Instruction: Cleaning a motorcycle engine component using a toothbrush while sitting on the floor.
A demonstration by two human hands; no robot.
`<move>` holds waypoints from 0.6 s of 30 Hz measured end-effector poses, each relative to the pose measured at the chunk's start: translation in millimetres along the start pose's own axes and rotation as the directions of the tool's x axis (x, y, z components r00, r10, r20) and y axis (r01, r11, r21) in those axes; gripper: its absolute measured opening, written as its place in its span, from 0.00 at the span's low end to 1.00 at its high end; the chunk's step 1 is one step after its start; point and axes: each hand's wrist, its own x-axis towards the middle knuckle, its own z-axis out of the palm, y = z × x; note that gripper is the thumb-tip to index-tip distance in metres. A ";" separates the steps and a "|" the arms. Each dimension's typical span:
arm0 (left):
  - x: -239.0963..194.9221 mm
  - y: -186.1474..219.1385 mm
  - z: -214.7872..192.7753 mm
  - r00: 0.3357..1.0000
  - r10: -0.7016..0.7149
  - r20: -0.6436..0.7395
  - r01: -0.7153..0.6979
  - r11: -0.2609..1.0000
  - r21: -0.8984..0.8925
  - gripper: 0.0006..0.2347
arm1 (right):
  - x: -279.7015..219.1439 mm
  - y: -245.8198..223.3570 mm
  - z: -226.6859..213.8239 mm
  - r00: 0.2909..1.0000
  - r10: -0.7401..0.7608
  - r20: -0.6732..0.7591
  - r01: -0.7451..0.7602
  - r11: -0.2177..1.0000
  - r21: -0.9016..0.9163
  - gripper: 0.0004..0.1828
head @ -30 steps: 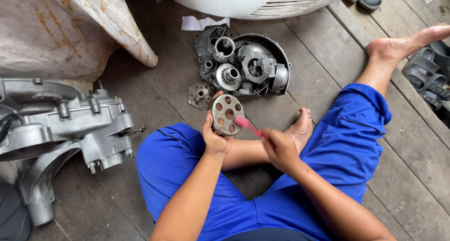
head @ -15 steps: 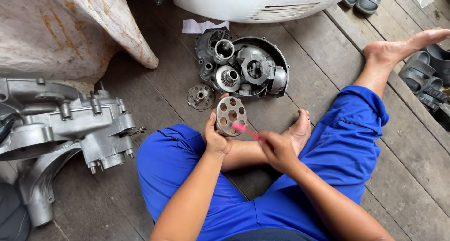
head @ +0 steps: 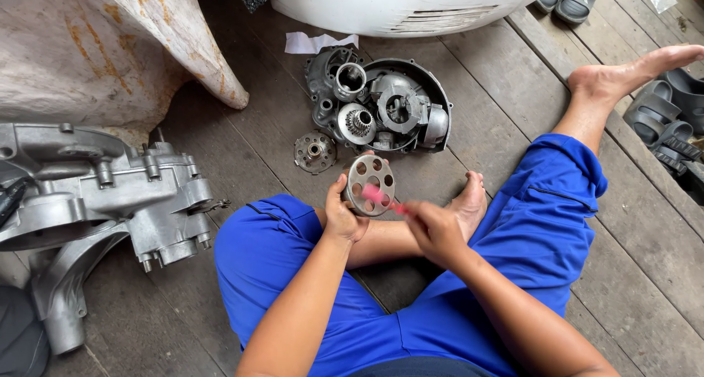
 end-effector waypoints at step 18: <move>24.6 -12.3 -28.2 0.990 -0.131 0.059 0.126 0.989 0.072 0.15 | 1.1 1.0 -3.3 0.989 -0.149 -0.003 0.149 0.986 -0.071 0.11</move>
